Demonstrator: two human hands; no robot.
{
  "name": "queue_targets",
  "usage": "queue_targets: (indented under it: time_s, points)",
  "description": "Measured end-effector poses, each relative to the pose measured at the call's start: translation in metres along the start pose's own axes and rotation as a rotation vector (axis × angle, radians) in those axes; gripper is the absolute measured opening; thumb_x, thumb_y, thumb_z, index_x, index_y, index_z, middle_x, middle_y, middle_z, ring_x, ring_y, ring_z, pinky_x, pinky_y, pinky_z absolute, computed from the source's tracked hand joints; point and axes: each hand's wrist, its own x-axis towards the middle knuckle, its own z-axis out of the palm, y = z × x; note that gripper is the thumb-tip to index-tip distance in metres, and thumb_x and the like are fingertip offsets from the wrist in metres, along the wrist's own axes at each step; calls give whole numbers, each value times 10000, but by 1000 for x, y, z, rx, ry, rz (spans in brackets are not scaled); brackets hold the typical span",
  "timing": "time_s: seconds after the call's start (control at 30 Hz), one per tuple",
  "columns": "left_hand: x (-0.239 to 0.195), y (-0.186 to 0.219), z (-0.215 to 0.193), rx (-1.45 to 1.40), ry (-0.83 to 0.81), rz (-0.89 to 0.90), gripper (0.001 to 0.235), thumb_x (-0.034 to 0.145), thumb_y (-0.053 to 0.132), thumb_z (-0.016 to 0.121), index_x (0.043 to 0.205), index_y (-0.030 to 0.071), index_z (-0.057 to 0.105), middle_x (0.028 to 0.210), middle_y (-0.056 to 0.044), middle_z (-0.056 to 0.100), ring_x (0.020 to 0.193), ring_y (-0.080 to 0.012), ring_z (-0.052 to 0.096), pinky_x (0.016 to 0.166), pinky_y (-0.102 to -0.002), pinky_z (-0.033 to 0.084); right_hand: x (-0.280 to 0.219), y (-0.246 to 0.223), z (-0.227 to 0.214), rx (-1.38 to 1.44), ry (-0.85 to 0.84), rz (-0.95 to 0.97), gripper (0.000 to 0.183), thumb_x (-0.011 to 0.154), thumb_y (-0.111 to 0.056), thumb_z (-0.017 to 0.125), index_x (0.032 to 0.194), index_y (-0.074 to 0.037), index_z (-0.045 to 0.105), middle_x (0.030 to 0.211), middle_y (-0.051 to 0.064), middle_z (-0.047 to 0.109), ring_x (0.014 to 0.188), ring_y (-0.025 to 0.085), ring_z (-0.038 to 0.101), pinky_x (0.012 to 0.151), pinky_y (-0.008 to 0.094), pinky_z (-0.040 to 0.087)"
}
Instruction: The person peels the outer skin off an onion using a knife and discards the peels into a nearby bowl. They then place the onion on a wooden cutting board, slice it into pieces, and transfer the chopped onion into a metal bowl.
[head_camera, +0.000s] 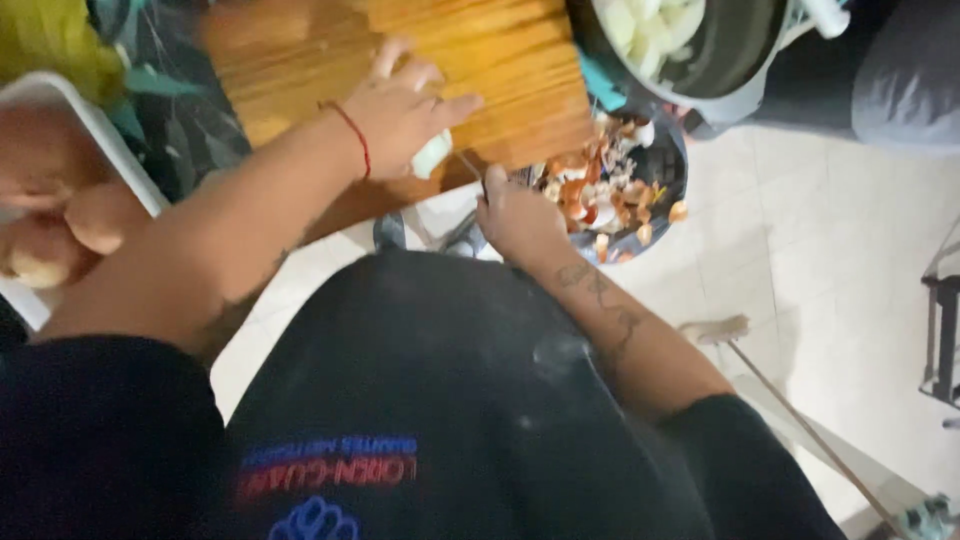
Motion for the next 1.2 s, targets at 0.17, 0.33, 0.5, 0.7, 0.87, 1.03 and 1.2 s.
queue_targets:
  time_s: [0.17, 0.33, 0.5, 0.7, 0.87, 1.03, 1.2]
  points:
    - [-2, 3, -10, -68, -132, -6, 1057, 604, 105, 807, 1530, 178, 304, 1015, -121, 744, 1341, -291, 422, 1069, -572, 144, -1, 0, 3, -58, -75, -2, 295, 1000, -326, 389, 1084, -45, 420, 912, 233, 693, 810, 511, 668, 684, 640, 490]
    - [0, 2, -11, -105, -93, -11, 1015, 567, 149, 812, 1486, 174, 381, 1117, -170, 687, 1312, -291, 451, 1060, -547, 149, -3, 1, 0, -7, 49, -24, 285, 996, -345, 429, 1030, -62, 412, 874, 220, 682, 751, 514, 647, 592, 637, 469]
    - [2, -3, -1, -45, -103, -2, 1056, 595, 153, 790, 1540, 171, 318, 1055, -112, 733, 1308, -284, 468, 1081, -547, 136, 6, 6, 4, 3, 56, -7, 273, 988, -330, 451, 1013, -59, 436, 896, 229, 680, 822, 500, 655, 653, 634, 482]
    - [-3, -4, 7, -64, -110, 16, 947, 522, 259, 889, 1381, 232, 491, 1021, -96, 735, 1315, -322, 458, 1095, -590, 147, 12, 10, 15, 54, -1, -6, 282, 954, -293, 489, 1032, -26, 442, 900, 289, 639, 842, 517, 629, 687, 642, 467]
    - [-8, -9, 22, -14, 14, 57, 434, 543, 402, 864, 943, 326, 712, 982, 58, 695, 1127, -264, 560, 1095, -605, 211, 2, 7, 4, 8, -100, 13, 334, 985, -307, 431, 1157, -22, 405, 966, 245, 691, 887, 503, 658, 675, 648, 477]
    - [-9, -7, 27, -199, -136, -39, 467, 639, 274, 826, 1077, 236, 669, 1113, -32, 663, 1083, -306, 579, 939, -485, 395, -49, 21, -22, 22, -234, 220, 408, 968, -366, 429, 1308, -152, 354, 1102, 282, 634, 970, 515, 614, 781, 607, 469]
    - [-17, 20, 19, -489, -53, -343, 594, 684, 275, 848, 1200, 99, 611, 1176, -178, 620, 1046, -362, 600, 874, -503, 502, -63, 40, -7, 177, 44, 66, 384, 974, -398, 462, 1117, -42, 446, 835, 267, 631, 722, 543, 605, 568, 608, 412]
